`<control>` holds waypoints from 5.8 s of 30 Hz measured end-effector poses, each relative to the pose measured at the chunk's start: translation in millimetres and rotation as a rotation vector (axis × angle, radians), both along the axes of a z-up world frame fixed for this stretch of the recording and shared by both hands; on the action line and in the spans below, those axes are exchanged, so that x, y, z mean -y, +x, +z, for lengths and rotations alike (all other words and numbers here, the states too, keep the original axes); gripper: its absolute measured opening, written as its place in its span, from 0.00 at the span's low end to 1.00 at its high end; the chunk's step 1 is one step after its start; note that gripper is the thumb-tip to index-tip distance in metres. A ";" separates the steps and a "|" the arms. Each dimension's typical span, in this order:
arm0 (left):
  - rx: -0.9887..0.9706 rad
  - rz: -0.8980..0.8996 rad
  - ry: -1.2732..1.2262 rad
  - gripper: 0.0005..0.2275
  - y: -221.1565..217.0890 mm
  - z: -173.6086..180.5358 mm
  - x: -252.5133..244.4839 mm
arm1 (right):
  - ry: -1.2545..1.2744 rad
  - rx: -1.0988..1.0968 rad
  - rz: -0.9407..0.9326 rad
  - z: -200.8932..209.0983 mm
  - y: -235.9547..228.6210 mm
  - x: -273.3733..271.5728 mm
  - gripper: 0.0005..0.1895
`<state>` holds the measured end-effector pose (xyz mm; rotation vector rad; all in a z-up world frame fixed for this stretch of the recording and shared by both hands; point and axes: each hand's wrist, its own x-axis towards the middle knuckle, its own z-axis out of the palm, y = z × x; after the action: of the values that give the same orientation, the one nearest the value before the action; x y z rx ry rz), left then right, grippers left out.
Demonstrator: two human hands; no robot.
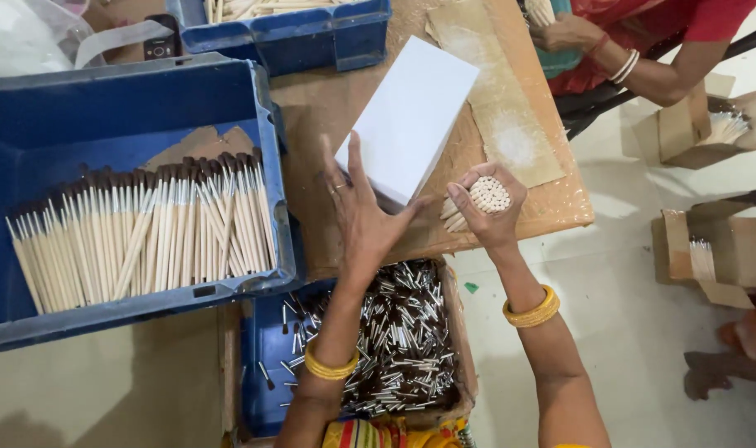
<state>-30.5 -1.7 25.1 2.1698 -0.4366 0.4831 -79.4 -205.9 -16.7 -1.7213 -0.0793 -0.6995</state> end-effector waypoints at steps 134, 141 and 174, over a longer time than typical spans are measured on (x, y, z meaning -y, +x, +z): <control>-0.483 -0.781 -0.232 0.11 -127.6 -119.8 -25.5 | 0.334 0.248 0.059 -4.9 -118.3 -9.9 0.05; -1.900 -1.048 -1.571 0.31 -228.4 -205.4 -177.7 | -0.952 0.904 0.938 -82.7 -160.2 -191.4 0.10; -1.307 -0.351 -0.825 0.22 -270.0 -235.3 -301.6 | -1.744 -0.638 0.325 -179.7 -144.5 -229.3 0.20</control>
<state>-300.6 300.0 -210.2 1.1742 0.1341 -0.8205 -223.9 23.4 -196.4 -3.3541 -0.6472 0.4704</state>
